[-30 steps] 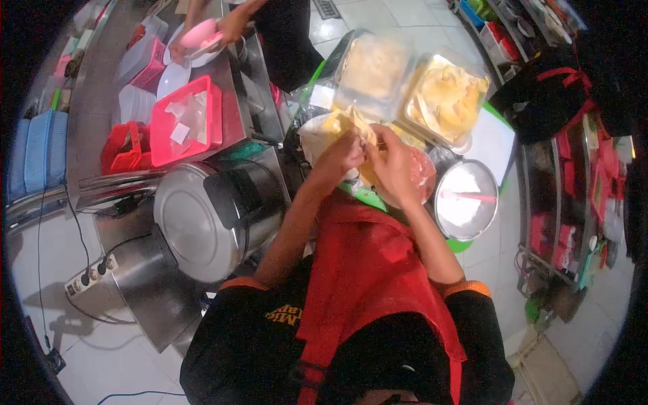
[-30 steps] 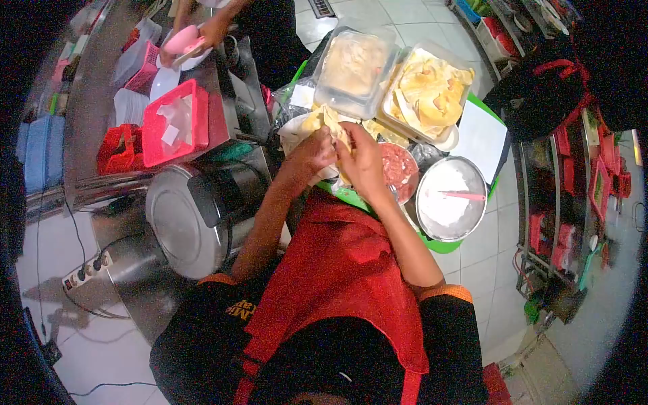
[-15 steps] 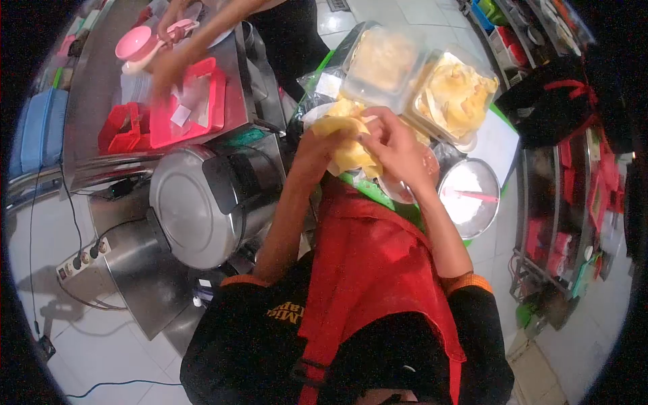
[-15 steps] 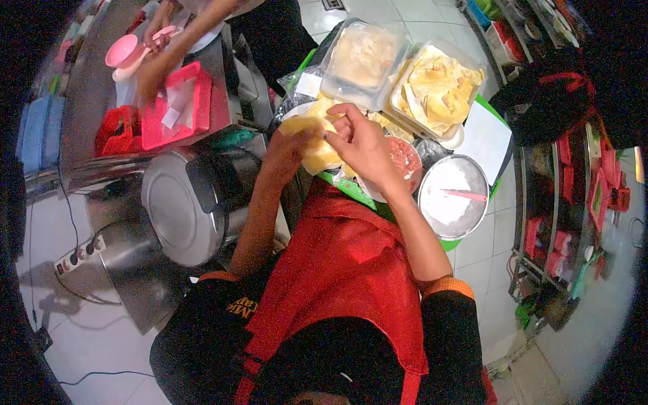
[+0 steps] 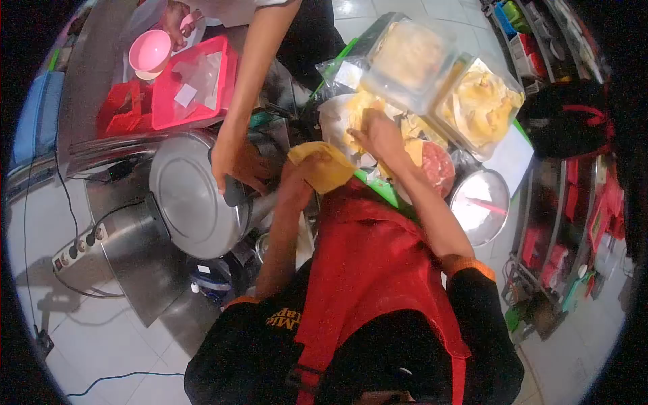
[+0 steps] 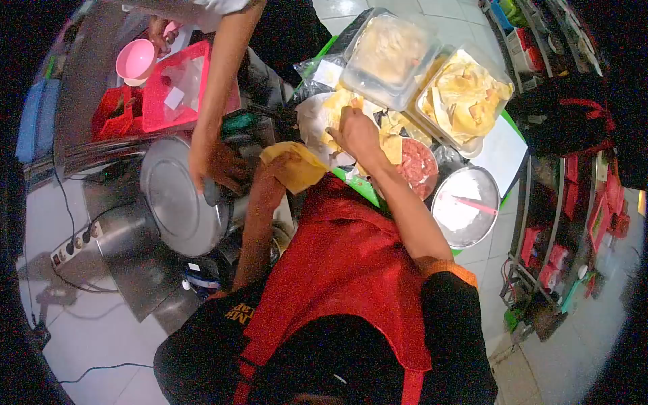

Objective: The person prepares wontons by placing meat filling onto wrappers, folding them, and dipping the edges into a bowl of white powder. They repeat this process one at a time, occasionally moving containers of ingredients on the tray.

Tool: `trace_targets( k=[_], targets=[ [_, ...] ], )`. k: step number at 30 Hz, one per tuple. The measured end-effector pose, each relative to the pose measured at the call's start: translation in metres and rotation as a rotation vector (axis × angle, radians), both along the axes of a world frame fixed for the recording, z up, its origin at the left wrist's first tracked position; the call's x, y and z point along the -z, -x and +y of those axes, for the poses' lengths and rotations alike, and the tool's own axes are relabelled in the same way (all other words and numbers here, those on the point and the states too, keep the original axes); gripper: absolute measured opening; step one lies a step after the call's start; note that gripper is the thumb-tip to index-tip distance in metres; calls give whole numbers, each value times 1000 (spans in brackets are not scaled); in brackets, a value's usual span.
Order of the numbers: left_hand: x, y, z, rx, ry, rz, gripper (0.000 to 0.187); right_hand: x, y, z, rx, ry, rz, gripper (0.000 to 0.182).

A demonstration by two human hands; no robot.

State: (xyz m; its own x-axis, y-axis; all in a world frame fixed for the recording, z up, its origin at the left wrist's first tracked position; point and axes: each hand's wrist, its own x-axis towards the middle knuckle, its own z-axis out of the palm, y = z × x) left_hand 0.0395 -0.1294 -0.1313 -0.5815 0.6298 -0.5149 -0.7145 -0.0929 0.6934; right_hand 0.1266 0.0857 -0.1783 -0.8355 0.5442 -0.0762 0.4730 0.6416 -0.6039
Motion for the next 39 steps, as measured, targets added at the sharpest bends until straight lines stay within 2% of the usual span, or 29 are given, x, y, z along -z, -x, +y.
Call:
trace_targets(
  k=[2,6,12,18,20,21,23,25,27,28,30,31,33,34,35,37,39],
  targets=[
    [2,-9,2,9,-15,-30,30,-1,9,-7,-33,-107,-155,58],
    [-2,-21,6,21,-30,-73,33,9,14,-17,3,-137,-157,57],
    [-4,-23,0,27,-29,-47,34,23,17,-20,34,-185,-154,46],
    [-2,-30,-7,29,-10,-27,32,27,3,-7,28,-128,21,42],
    [0,-34,-9,14,-8,-24,31,31,-5,5,121,56,134,43],
    [1,-35,-9,18,-35,-32,30,30,-8,8,120,52,137,43],
    [3,-37,-11,24,-65,-38,30,26,-14,13,306,515,194,43],
    [1,-39,-10,24,-52,-39,30,36,-20,17,317,591,185,39],
    [0,-41,-8,13,-58,-47,28,41,-22,21,394,889,289,32],
    [0,-41,-8,0,-61,-58,27,40,-23,23,393,885,295,32],
    [-5,-40,-9,12,-120,-56,27,36,-25,27,428,1210,383,31],
    [-7,-41,-10,21,-172,-59,27,23,-25,26,425,1207,387,31],
    [-1,-40,-11,22,-128,-59,27,1,-27,24,466,1707,622,34],
    [3,-40,-12,22,-83,-60,27,102,-42,59,-57,2215,793,41],
    [6,-39,-12,24,-88,-56,27,81,-41,54,-63,2210,796,41],
    [11,-39,-12,2,-54,-40,27,13,-42,35,232,2134,820,47],
    [8,-40,-10,6,-83,-30,28,2,-46,35,146,2218,880,52]
  ],
)
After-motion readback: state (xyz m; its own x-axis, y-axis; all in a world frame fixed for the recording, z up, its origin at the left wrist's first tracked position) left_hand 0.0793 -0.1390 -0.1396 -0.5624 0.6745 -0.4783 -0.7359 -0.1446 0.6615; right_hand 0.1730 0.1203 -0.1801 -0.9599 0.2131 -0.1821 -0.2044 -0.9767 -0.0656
